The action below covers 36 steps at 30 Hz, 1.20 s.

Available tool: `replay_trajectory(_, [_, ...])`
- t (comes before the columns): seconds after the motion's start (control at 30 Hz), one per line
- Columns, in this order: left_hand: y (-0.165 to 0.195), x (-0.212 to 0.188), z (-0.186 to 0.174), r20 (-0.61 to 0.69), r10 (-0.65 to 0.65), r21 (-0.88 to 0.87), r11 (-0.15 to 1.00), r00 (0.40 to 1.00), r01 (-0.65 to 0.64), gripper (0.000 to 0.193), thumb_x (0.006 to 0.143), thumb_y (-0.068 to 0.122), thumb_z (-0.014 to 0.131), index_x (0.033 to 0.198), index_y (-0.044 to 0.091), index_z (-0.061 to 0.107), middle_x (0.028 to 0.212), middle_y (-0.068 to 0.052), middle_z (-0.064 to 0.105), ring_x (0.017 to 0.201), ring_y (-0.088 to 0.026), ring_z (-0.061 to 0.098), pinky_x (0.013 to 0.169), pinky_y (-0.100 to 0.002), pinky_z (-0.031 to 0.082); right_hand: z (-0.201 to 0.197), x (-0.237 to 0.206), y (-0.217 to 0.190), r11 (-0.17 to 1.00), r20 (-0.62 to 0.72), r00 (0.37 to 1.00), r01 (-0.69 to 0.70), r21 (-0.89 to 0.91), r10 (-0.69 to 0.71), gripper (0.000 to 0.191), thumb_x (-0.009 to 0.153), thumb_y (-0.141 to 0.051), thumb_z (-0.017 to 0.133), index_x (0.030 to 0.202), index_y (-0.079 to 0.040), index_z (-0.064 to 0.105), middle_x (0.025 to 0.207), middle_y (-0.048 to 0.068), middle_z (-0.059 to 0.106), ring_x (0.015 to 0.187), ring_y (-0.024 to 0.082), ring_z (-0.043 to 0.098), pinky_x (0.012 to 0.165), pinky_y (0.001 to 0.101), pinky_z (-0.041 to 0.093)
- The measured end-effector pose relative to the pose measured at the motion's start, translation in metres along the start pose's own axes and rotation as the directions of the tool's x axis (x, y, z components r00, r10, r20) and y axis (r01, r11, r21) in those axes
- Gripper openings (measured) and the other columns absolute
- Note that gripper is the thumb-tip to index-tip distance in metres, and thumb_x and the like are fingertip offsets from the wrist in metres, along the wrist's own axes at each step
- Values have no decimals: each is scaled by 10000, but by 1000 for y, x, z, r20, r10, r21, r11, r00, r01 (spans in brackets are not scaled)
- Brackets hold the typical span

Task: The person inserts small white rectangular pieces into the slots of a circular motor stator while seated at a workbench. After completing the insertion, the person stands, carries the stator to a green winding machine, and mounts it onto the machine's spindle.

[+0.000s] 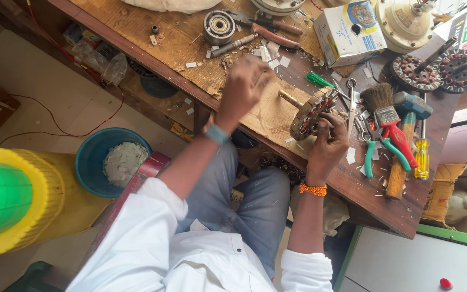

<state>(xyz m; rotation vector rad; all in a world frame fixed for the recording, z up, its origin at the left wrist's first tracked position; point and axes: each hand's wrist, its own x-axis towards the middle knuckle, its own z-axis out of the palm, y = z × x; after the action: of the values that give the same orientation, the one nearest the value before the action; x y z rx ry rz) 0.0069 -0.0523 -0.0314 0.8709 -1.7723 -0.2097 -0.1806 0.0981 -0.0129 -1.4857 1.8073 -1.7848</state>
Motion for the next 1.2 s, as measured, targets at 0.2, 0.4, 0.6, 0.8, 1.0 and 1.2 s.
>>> replay_trajectory(0.2, [-56,63,1,355,-10,240,967,935,-81,408,867,13,707,1238,180,741,1141,-127,658,735,-222,717,558,-278,610,2,2,2,998,7,1000,-16,53,16,292,1088,-259,675,1153,24,698,1020,39,671,819,82,612,694,234,492])
replay_trajectory(0.4, [-55,71,13,310,98,185,970,946,-161,84,906,155,763,892,83,722,1135,-72,654,737,-195,713,574,-260,606,4,4,-4,998,-7,999,-33,51,33,273,1080,-242,670,1145,21,697,1031,35,672,828,86,630,695,239,521])
replay_trajectory(0.6, [-55,69,-17,229,-242,116,969,943,220,119,986,240,756,995,122,748,1088,-67,653,740,-163,685,577,-232,585,1,5,-2,1000,-12,1000,8,-2,-8,259,1085,-236,686,1139,16,706,1057,50,683,920,105,644,781,254,530])
replay_trajectory(0.8, [-72,55,-57,290,-69,305,952,955,-24,284,861,361,801,1021,131,756,1076,-126,650,976,-261,627,718,-300,579,-1,6,1,996,-25,999,37,-83,-39,238,1084,-226,697,1136,5,720,1080,72,692,952,135,666,798,274,540])
replay_trajectory(1.0, [-71,56,-4,549,57,276,929,834,-245,379,951,127,721,1327,177,721,1259,-91,618,1089,-263,558,938,-362,524,0,4,-3,999,-16,1000,12,-49,-13,236,1086,-233,682,1138,-5,717,1087,73,674,967,151,648,821,279,525])
replay_trajectory(1.2, [-54,41,-10,603,29,276,930,797,-243,315,886,104,715,1200,132,738,1402,-147,533,1240,-307,460,981,-449,451,-2,6,-3,999,-12,999,-32,-32,32,233,1066,-240,679,1129,-20,724,1059,65,684,972,149,659,849,289,520])
